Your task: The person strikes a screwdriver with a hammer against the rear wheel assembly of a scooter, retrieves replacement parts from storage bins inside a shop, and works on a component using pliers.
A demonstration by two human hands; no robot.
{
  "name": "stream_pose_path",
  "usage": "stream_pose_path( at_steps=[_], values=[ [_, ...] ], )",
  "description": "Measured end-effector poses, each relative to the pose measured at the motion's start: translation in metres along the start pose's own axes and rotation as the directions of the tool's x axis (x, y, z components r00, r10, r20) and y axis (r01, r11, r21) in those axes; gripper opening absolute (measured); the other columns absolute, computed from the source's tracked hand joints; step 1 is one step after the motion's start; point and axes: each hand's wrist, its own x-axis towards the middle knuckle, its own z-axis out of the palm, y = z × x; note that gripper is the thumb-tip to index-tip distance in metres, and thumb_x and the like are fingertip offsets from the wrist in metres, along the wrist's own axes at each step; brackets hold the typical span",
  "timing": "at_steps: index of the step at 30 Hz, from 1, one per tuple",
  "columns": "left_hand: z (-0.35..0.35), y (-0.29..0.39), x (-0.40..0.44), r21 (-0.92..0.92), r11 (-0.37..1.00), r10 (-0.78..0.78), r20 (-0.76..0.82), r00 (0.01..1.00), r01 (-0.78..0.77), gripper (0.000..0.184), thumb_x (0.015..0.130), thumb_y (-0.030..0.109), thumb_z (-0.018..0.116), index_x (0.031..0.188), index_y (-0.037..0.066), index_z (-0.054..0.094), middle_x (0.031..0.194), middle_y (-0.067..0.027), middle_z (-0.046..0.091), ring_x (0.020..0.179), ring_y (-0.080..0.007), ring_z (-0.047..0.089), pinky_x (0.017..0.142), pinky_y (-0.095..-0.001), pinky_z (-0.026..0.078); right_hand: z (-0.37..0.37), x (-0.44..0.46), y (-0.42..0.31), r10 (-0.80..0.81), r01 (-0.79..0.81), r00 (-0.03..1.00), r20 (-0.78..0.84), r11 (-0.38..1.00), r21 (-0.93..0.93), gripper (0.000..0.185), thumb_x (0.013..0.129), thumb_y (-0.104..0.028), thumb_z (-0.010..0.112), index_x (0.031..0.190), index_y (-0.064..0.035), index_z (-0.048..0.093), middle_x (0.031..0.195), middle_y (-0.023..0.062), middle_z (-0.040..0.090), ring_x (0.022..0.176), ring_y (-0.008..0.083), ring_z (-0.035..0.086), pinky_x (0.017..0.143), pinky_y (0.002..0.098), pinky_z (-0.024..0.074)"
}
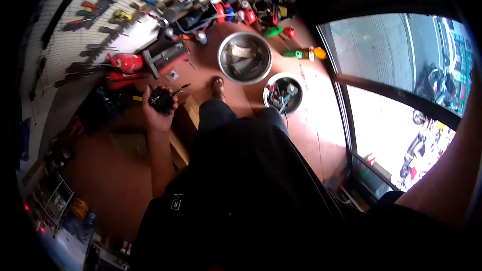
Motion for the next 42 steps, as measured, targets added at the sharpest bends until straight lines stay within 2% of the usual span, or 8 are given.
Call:
stream_pose_path(
  at_steps=[4,8,16,30,42],
  values=[
    [-0.01,0.002,0.007,-0.03,0.991,-0.134,-0.094,0.987,0.131,0.041,0.094,0.047,0.047,0.095,0.008,0.06,0.087,-0.0097,0.064,0.072,-0.0254,0.06,0.057,-0.031,0.05,0.046,-0.127,0.011,0.232,-0.232,0.906,0.353,0.972,-0.045,0.032,0.094,-0.034,0.053,0.102,-0.0056,0.066,0.08,0.0083,0.066,0.065,0.0177,0.061,0.055,0.0353,0.0506],
    [-0.009,0.002,0.011,-0.009,0.988,-0.151,-0.133,0.98,0.151,0.042,0.094,0.047,0.047,0.095,0.008,0.06,0.087,-0.0098,0.063,0.072,-0.0253,0.06,0.055,-0.0312,0.048,0.065,-0.196,0.006,0.355,-0.326,0.806,0.473,0.934,-0.145,0.032,0.093,-0.034,0.053,0.101,-0.0055,0.066,0.08,0.0089,0.066,0.066,0.0186,0.061,0.056,0.0357,0.0507],
    [0.008,0.003,0.022,-0.001,0.985,-0.172,-0.037,0.984,0.172,0.041,0.096,0.046,0.045,0.096,0.007,0.058,0.087,-0.0118,0.063,0.07,-0.0269,0.06,0.056,-0.0323,0.049,0.076,-0.208,0.007,0.386,-0.315,0.783,0.487,0.922,-0.225,0.031,0.093,-0.032,0.054,0.1,-0.0054,0.066,0.081,0.0101,0.066,0.067,0.0204,0.061,0.057,0.0365,0.0508],
    [-0.039,0.0,-0.009,-0.042,0.987,-0.158,-0.104,0.982,0.155,0.041,0.095,0.045,0.046,0.095,0.006,0.06,0.085,-0.0117,0.064,0.069,-0.0261,0.061,0.056,-0.0323,0.051,0.081,-0.196,0.005,0.383,-0.279,0.783,0.49,0.92,-0.274,0.029,0.092,-0.031,0.054,0.098,-0.0051,0.065,0.083,0.0121,0.066,0.07,0.0235,0.062,0.06,0.0379,0.0509],
    [-0.028,-0.015,-0.007,0.036,0.978,-0.199,-0.097,0.975,0.204,0.039,0.094,0.045,0.047,0.092,0.008,0.058,0.083,-0.0099,0.064,0.068,-0.025,0.062,0.057,-0.032,0.05,0.074,-0.189,0.006,0.353,-0.266,0.828,0.435,0.931,-0.249,0.027,0.092,-0.029,0.055,0.097,-0.0048,0.065,0.085,0.0139,0.067,0.072,0.0262,0.063,0.062,0.0391,0.051]
  ],
)
